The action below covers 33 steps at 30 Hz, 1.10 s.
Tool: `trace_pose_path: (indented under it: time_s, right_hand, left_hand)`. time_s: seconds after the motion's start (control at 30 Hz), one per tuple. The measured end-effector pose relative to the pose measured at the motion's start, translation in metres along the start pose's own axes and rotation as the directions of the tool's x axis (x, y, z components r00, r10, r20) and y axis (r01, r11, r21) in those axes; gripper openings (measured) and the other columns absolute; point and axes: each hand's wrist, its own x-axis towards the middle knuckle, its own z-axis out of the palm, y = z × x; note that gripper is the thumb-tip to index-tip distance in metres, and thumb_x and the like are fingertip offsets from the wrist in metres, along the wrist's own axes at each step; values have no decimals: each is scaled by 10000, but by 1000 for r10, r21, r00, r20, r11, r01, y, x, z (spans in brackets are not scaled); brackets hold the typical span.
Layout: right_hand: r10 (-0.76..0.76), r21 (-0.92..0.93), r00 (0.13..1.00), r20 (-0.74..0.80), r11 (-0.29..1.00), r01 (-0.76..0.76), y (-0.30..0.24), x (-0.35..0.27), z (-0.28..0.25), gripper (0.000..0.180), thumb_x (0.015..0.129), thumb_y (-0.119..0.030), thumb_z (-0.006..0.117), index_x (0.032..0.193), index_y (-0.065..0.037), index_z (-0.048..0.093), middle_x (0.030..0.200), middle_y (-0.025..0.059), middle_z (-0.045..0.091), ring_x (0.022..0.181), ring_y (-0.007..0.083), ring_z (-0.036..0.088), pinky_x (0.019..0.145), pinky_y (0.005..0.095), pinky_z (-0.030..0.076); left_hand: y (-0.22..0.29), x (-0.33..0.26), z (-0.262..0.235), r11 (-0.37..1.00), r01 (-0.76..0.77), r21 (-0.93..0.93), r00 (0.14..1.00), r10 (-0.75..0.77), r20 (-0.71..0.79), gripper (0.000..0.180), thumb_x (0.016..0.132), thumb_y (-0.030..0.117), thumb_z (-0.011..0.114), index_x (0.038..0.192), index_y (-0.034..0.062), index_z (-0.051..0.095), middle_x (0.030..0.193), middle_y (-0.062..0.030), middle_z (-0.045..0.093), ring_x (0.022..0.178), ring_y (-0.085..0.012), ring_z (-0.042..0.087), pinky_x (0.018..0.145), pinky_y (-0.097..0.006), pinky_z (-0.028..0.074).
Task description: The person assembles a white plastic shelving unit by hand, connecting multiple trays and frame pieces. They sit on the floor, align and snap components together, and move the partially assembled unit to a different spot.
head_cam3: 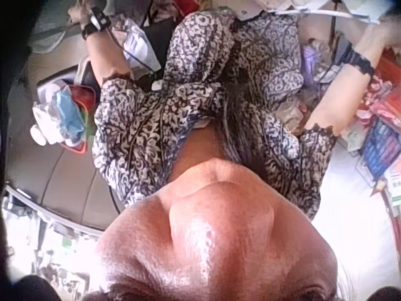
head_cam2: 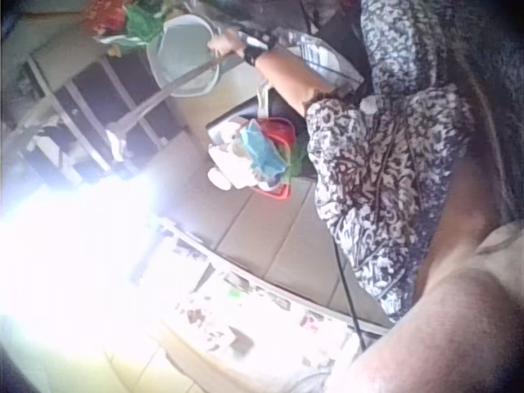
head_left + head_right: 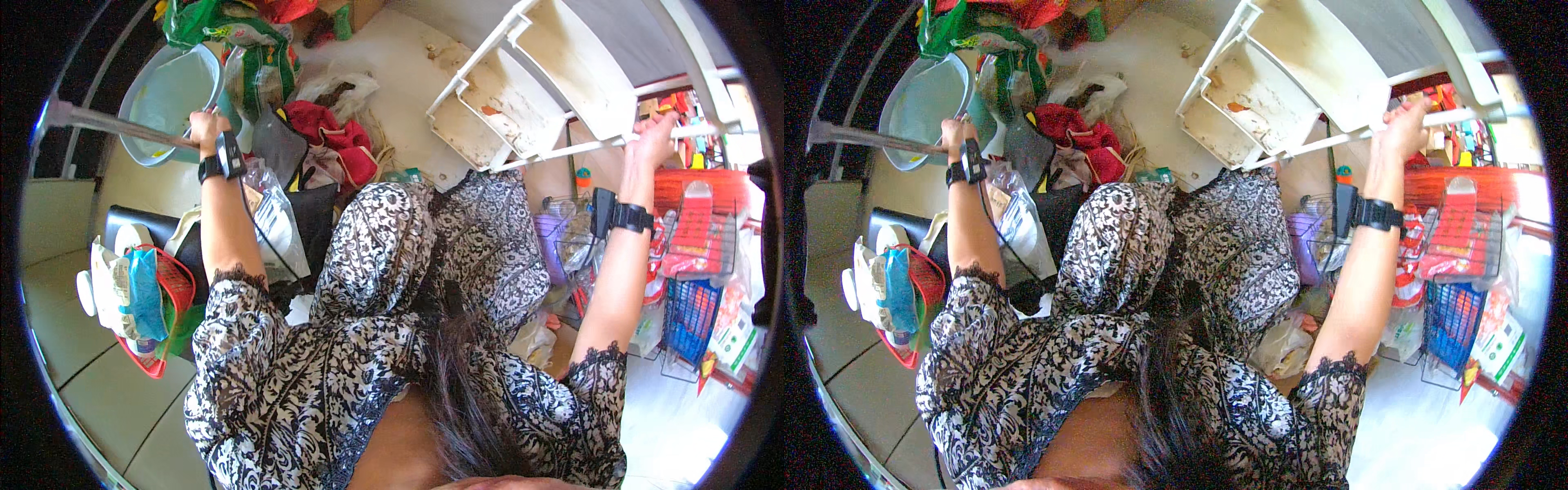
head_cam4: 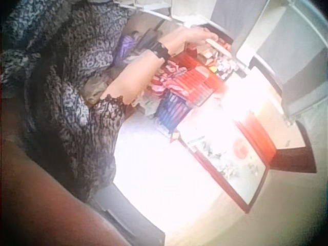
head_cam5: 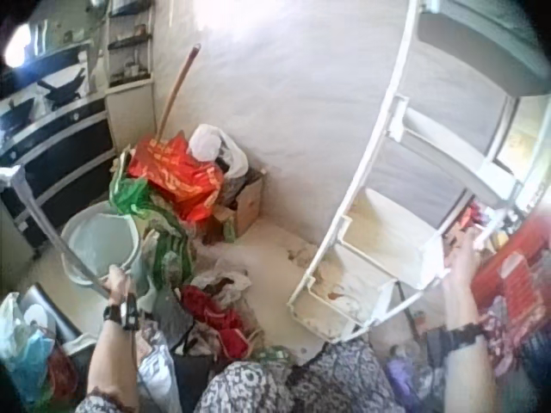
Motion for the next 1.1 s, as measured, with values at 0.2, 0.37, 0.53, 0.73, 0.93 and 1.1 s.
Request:
trace_pose_path:
  time_s: [0.2, 0.37, 0.53, 0.73, 0.93, 1.1]
  right_hand:
    - [-11, -20, 1000, -4, 1000, 11, 7, 10, 7, 442, 930, -395, 577, 681, -39, 497, 569, 27, 491, 423, 124, 466, 359, 256, 352]
    - [-15, -78, 1000, -12, 997, 14, 15, 2, 24, 423, 938, -369, 571, 684, -41, 491, 556, 18, 480, 398, 125, 442, 361, 266, 345]
    - [86, -71, 983, 164, 995, -75, 12, -3, 23, 426, 946, -371, 565, 684, -44, 488, 560, 14, 464, 418, 109, 422, 374, 257, 334]
    - [53, -47, 967, 249, 998, -42, 24, 2, 30, 422, 958, -392, 543, 728, -46, 471, 528, -25, 373, 422, 101, 341, 423, 248, 332]
    - [154, 12, 922, 355, 986, -169, 10, 2, 11, 435, 962, -418, 534, 714, -70, 457, 516, -49, 310, 437, 79, 284, 441, 254, 281]
    - [42, 29, 862, 506, 997, -66, 4, 3, -10, 430, 984, -432, 476, 709, -103, 457, 525, -47, 251, 453, 79, 237, 463, 251, 255]
  left_hand:
    - [38, -11, -62, 573, 105, -813, 903, -397, -164, 204, 784, 212, 697, 826, 34, 607, 708, -80, 624, 632, -230, 605, 594, -373, 481]
    - [26, -15, -37, 489, -35, -872, 912, -340, -228, 203, 805, 223, 683, 780, 30, 625, 680, -106, 616, 587, -217, 599, 572, -366, 477]
    - [3, 22, 44, 966, 33, -256, 995, -55, -80, 295, 826, 316, 593, 840, 31, 667, 808, -177, 652, 760, -319, 640, 666, -419, 500]
    - [-15, 26, 130, 916, -297, -270, 951, 258, -173, 214, 870, 252, 595, 750, 80, 638, 618, -112, 580, 530, -273, 553, 491, -431, 395]
    - [-6, 1, 132, 959, 44, -281, 998, -30, 56, 178, 885, 254, 575, 878, 77, 598, 759, -112, 582, 619, -267, 568, 550, -412, 417]
    - [-18, 3, 121, 929, 216, -301, 973, -181, 141, 200, 897, 255, 559, 984, 75, 565, 877, -112, 583, 693, -261, 580, 599, -397, 436]
